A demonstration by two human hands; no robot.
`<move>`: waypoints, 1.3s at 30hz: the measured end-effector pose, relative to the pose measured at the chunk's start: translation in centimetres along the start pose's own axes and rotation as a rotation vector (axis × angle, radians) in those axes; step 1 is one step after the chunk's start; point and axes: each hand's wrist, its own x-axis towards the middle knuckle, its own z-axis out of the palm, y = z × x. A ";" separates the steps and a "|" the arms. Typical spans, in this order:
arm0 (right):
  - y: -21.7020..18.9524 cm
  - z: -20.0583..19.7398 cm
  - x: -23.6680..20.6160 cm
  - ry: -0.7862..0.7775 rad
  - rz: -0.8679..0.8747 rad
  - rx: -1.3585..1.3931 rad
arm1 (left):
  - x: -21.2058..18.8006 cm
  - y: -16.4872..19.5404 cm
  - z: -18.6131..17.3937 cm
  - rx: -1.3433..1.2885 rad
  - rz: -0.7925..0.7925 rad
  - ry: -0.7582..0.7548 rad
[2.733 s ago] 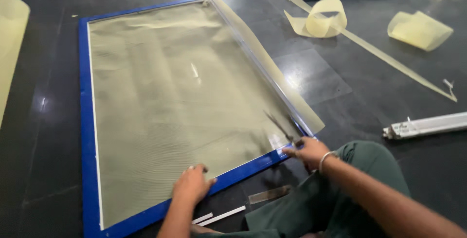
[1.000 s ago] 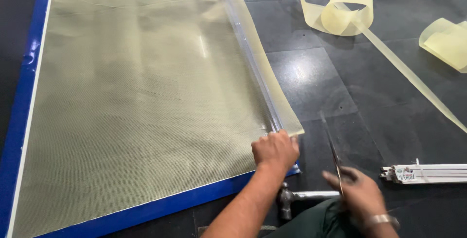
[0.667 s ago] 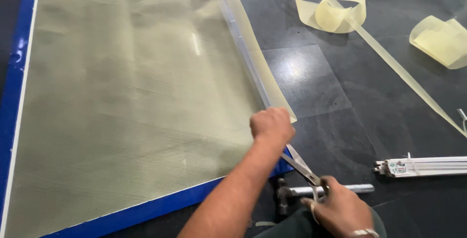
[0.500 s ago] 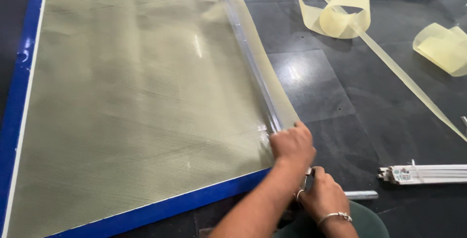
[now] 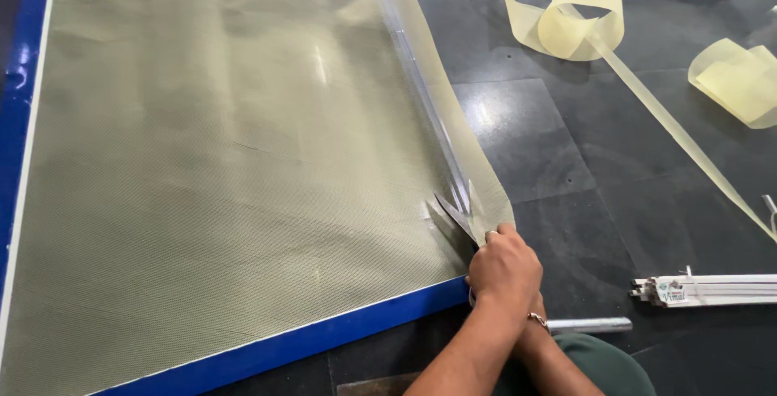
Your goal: The person assembles a window screen by taping mesh to a blue frame, cutting excess mesh with shears, and inserting white plastic splines into the frame grooves. The person works on multiple sides of the frame, trimming mesh and seating the spline to secure the mesh.
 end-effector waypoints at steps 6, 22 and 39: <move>-0.6 -1.0 0.6 -0.010 0.077 -0.026 | -0.5 -0.8 -0.2 0.101 0.173 0.265; -1.0 -0.3 1.8 -0.177 0.145 -0.068 | -1.7 -0.4 -2.5 -0.322 -0.065 0.159; -0.7 -0.1 2.5 -0.064 0.128 0.091 | -0.7 0.2 -2.1 -0.521 -0.151 0.116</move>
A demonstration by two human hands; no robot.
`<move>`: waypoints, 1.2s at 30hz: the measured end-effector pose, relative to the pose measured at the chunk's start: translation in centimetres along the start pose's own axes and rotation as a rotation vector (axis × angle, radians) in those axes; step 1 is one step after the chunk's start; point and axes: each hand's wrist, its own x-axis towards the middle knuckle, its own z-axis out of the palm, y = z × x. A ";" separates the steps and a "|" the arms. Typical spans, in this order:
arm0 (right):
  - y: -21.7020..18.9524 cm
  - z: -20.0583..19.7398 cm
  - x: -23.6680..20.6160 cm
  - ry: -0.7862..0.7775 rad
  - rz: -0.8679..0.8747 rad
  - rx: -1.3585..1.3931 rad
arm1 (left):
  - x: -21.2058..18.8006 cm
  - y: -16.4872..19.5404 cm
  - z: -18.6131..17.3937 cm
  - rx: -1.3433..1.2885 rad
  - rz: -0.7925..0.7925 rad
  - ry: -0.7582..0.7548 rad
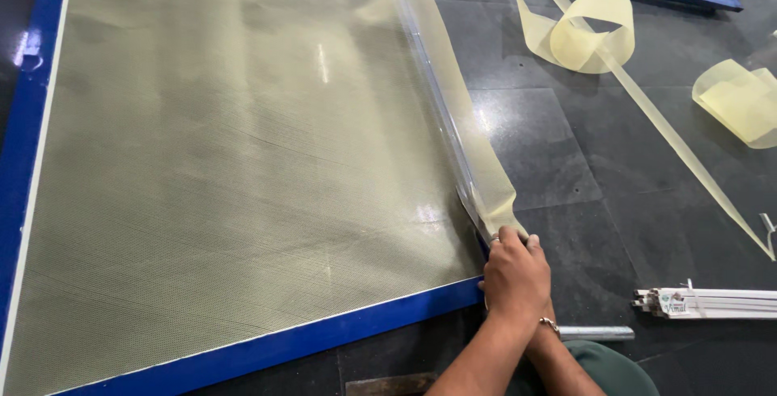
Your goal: The person assembles a window screen by taping mesh to a blue frame, cutting excess mesh with shears, and inserting white plastic splines into the frame grooves. The person works on multiple sides of the frame, trimming mesh and seating the spline to secure the mesh.
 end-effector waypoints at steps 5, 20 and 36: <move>0.4 0.2 0.0 0.023 -0.042 0.061 | 0.0 0.3 0.5 -0.047 0.007 0.044; -3.3 1.3 2.1 -0.195 -0.252 1.406 | 0.6 0.3 -0.3 0.375 0.201 -0.012; -5.7 -2.4 3.9 -0.171 0.275 0.517 | 3.5 -14.2 -18.8 0.816 0.073 0.293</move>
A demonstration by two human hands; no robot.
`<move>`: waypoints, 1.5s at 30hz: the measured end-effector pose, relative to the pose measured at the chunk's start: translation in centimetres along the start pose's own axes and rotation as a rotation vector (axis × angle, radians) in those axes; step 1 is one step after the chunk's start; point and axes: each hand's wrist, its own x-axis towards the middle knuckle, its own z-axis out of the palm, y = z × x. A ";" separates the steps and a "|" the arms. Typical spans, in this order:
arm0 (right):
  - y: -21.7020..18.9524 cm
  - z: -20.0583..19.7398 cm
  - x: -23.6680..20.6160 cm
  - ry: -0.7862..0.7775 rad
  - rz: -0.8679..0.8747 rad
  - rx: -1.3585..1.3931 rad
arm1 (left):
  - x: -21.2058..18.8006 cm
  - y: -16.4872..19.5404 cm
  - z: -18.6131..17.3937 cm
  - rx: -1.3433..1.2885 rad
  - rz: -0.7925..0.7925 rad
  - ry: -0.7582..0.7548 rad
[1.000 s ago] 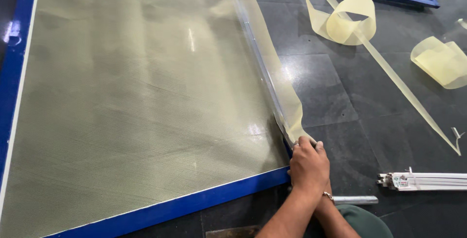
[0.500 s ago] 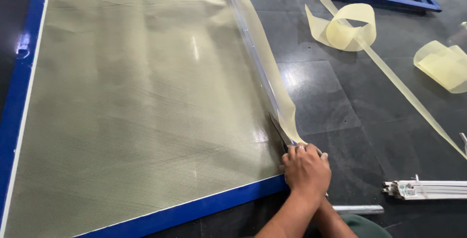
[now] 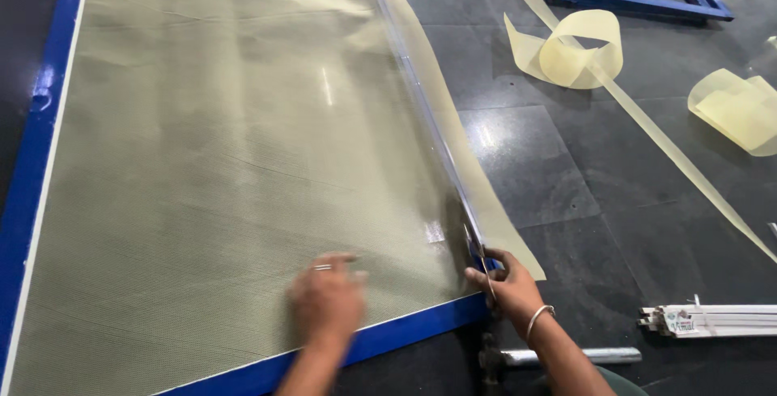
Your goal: The person assembles a window screen by taping mesh to a blue frame, cutting excess mesh with shears, and inserting white plastic splines into the frame grooves. The person works on multiple sides of the frame, trimming mesh and seating the spline to secure the mesh.
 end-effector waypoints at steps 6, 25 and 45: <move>-0.8 0.0 -0.3 -0.057 0.064 0.150 | -0.1 -12.0 -3.7 0.306 -0.144 0.145; -1.8 0.0 1.0 -0.083 0.160 0.173 | -3.5 -8.6 0.2 0.523 -0.238 -0.045; -2.3 1.0 0.9 0.057 -0.016 0.055 | -3.0 -7.9 0.2 0.501 -0.240 -0.091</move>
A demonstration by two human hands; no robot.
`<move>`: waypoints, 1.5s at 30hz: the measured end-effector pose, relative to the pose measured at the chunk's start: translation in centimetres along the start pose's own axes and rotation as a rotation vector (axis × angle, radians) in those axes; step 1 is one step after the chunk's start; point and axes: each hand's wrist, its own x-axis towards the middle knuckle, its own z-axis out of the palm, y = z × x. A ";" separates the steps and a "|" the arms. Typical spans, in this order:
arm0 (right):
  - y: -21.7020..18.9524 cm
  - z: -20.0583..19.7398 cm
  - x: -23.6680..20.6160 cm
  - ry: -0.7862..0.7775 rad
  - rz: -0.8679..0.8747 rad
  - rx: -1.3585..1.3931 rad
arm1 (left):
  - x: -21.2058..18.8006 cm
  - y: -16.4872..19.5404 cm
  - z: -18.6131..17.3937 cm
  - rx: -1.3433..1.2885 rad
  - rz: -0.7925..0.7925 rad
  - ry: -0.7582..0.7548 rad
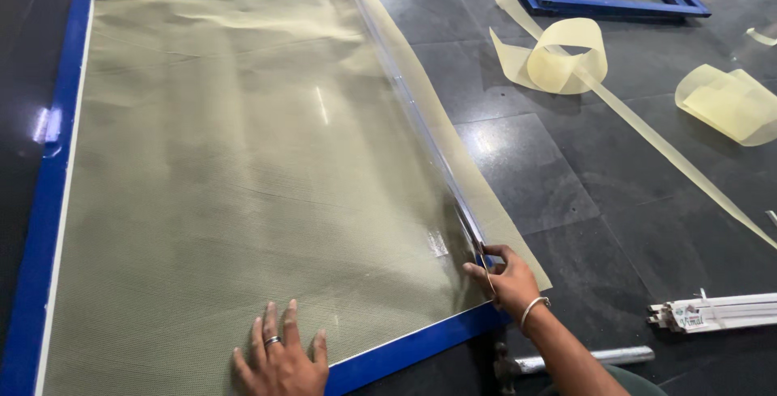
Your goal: The person assembles a window screen by taping mesh to a blue frame, cutting excess mesh with shears, and inserting white plastic splines into the frame grooves. The person works on multiple sides of the frame, trimming mesh and seating the spline to secure the mesh.
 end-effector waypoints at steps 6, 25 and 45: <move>1.2 0.3 1.0 0.069 -0.109 -0.147 | -0.3 0.0 0.4 -0.001 0.005 0.047; 0.4 0.4 4.3 0.006 -0.105 -0.198 | -0.1 0.1 -1.1 0.058 0.032 -0.104; -2.5 1.4 7.9 0.062 -0.140 -0.333 | 1.5 0.3 2.1 0.099 0.229 -0.297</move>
